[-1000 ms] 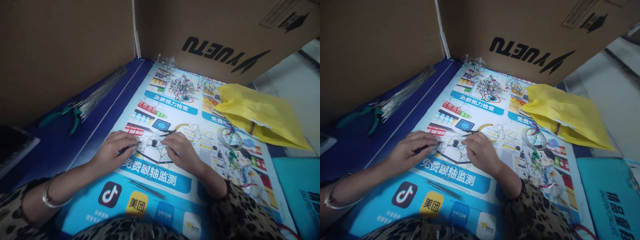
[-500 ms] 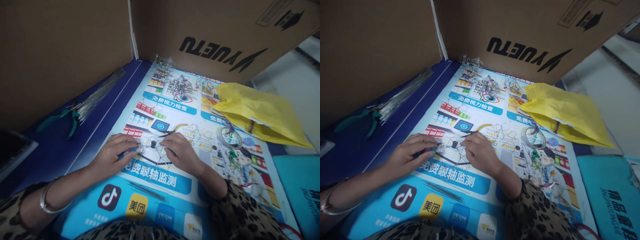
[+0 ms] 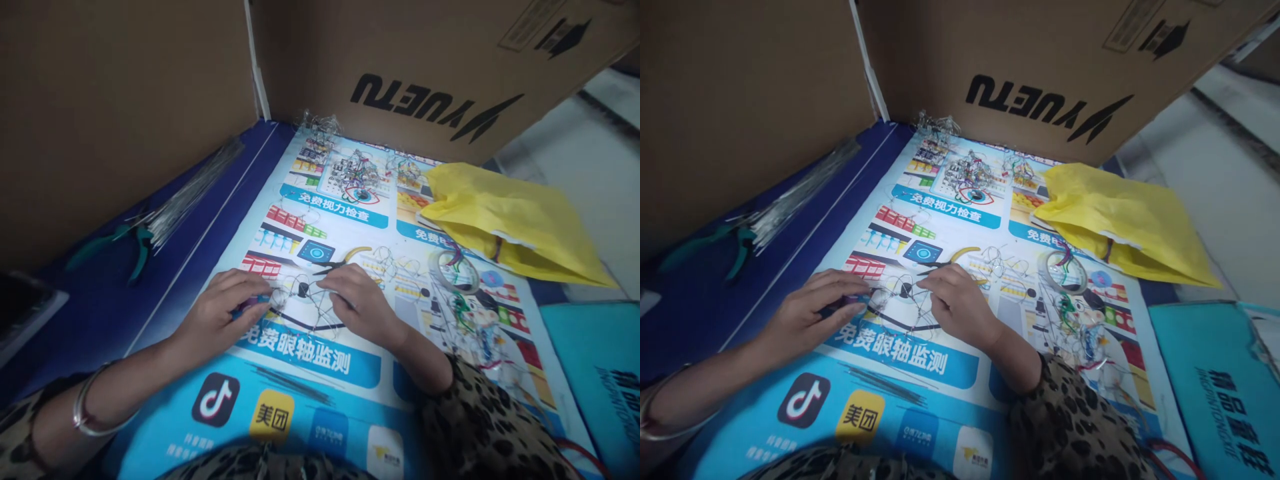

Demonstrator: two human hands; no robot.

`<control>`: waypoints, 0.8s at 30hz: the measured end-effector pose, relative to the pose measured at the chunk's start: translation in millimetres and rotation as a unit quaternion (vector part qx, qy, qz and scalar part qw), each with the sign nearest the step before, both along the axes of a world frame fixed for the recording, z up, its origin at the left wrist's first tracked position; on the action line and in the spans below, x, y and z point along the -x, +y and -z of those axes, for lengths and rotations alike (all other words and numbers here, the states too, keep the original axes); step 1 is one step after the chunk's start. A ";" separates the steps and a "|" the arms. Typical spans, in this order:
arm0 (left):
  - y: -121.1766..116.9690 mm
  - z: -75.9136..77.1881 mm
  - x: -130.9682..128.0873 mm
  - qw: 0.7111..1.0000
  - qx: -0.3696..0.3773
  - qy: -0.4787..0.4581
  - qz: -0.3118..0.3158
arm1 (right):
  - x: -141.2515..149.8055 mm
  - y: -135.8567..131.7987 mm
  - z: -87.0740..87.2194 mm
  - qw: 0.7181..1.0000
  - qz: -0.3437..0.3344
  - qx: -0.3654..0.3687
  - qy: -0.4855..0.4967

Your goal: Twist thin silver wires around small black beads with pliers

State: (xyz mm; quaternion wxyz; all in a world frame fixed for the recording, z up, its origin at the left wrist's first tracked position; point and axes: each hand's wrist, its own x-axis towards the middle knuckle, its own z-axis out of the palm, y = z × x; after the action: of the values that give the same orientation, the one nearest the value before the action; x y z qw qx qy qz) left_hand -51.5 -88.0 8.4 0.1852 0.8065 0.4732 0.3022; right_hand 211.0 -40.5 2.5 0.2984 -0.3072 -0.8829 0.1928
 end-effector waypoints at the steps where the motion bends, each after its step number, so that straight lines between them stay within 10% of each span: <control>1: -0.1 -0.1 0.2 1.000 0.001 -0.001 0.000 | 0.0 0.2 -0.2 1.000 0.002 -0.003 0.007; 24: 0.3 -2.8 -1.2 1.000 -0.005 0.004 0.006 | -4.7 -0.6 1.7 0.991 0.120 -0.002 0.064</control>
State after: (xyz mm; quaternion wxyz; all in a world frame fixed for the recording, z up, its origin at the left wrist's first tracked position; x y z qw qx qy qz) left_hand -50.4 -87.7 11.3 0.1812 0.8114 0.4677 0.2999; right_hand 215.7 -41.1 0.8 0.3760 -0.3977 -0.8188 0.1731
